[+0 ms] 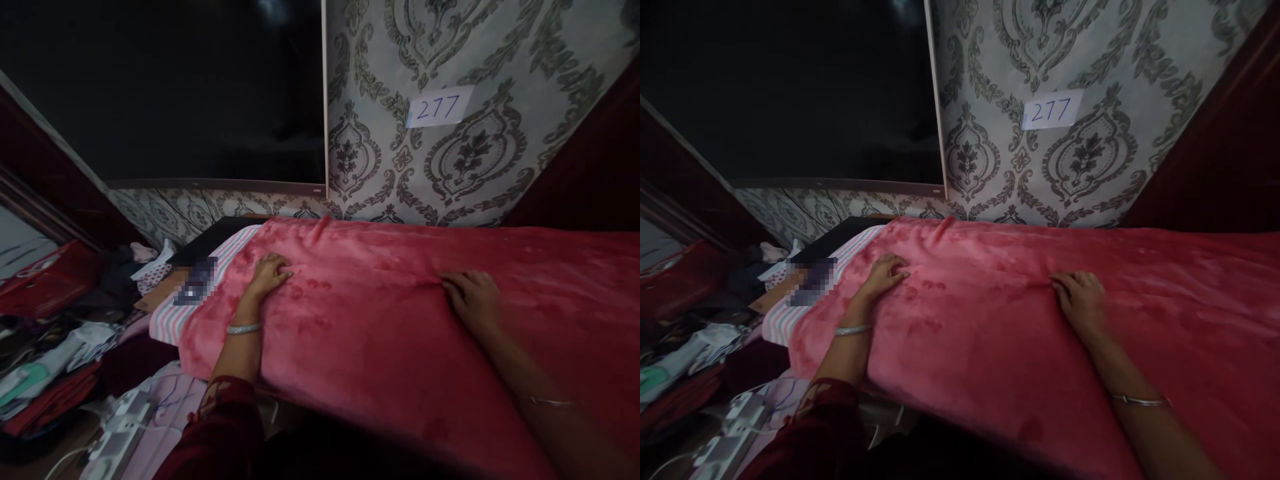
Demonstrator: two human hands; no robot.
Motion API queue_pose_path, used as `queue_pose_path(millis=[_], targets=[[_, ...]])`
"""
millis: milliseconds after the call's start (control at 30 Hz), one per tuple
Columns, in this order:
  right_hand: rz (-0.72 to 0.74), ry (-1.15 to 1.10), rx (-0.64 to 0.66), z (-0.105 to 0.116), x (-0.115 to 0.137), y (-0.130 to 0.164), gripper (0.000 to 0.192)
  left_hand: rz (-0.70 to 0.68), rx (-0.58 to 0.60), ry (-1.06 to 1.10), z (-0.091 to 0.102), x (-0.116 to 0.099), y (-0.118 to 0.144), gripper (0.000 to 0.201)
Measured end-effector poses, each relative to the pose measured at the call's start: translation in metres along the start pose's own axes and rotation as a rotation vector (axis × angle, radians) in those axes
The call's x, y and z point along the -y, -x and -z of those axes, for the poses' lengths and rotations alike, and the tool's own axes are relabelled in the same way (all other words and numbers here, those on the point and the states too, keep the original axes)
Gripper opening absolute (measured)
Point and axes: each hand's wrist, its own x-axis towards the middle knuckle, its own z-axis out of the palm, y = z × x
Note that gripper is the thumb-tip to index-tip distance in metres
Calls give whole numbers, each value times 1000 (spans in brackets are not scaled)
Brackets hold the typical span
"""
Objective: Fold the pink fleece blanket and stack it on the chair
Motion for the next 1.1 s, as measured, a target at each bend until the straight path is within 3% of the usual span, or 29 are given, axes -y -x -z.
queue_pose_path(millis=[100, 200, 367, 467, 633, 767, 967, 1100], targets=[[-39, -35, -20, 8, 5, 1, 31, -44, -31, 98, 2, 2, 2, 30], [10, -126, 77, 10, 5, 2, 28, -83, -94, 194, 4, 3, 2, 36], [34, -89, 238, 7, 4, 1, 22, -112, 3, 196, 1, 6, -5, 26], [22, -72, 306, 8, 9, -2, 17, -106, -6, 198, 0, 6, -8, 23], [-38, -33, 215, 14, 15, -7, 16, -73, -119, 283, 8, -3, -7, 25], [-116, -138, 151, 20, 17, -9, 17, -11, -124, 276, 12, -7, -6, 24], [-114, -233, 192, 19, 17, -5, 23, -2, -120, 180, 12, -8, -6, 20], [1, -260, 311, 18, 12, -1, 33, 11, -122, 110, 11, -12, -3, 20]])
